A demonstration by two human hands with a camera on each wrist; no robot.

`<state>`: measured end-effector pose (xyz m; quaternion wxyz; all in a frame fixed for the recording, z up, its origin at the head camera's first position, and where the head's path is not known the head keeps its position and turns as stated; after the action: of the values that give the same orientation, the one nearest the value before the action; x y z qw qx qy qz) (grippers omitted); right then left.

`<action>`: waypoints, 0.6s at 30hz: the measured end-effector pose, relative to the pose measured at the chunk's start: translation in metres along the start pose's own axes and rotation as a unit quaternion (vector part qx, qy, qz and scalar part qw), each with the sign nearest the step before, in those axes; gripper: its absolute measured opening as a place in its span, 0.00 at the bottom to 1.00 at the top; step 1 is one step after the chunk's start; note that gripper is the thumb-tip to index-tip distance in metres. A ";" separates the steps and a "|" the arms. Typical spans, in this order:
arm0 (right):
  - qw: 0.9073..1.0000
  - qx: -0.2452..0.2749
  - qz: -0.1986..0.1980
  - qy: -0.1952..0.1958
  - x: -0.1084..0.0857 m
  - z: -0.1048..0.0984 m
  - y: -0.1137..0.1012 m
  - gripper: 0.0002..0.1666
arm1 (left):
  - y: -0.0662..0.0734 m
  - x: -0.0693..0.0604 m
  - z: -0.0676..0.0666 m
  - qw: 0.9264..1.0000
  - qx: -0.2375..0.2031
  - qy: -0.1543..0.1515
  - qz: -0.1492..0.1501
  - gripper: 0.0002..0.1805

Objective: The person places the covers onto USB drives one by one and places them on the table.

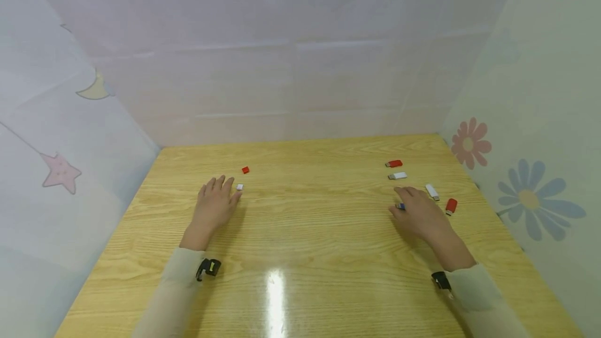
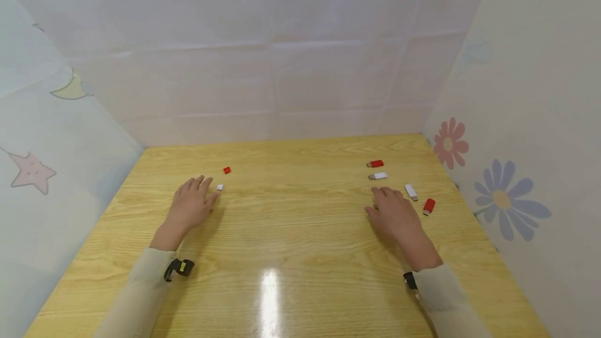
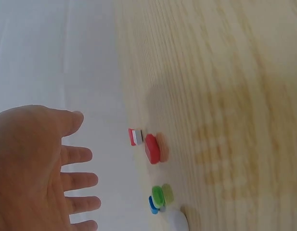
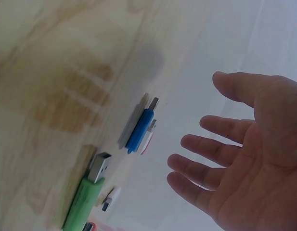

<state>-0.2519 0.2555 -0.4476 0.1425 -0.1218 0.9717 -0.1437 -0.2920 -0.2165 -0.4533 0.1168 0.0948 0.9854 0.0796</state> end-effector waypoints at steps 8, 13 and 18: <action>1.000 0.001 0.010 -0.005 0.000 0.002 0.009 0.35 | -0.022 0.001 0.000 1.000 -0.006 -0.014 -0.006 0.34; 1.000 0.002 0.014 -0.009 0.000 0.003 0.013 0.35 | -0.034 -0.002 -0.001 1.000 -0.015 -0.018 -0.003 0.33; 1.000 0.004 0.014 -0.016 -0.002 0.006 0.018 0.35 | -0.042 -0.004 0.000 1.000 -0.020 -0.017 0.001 0.32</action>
<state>-0.2522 0.2712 -0.4580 0.1607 -0.1104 0.9703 -0.1436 -0.2950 -0.2579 -0.4596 0.1354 0.0944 0.9815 0.0973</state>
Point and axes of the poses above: each hand's wrist, its own x-axis towards the middle knuckle, its own z-axis out of the palm, y = z × x, the point moved 8 cm from there along x, towards the middle knuckle, and after that the axes turned 14 degrees about -y, right-handed, at the moved point
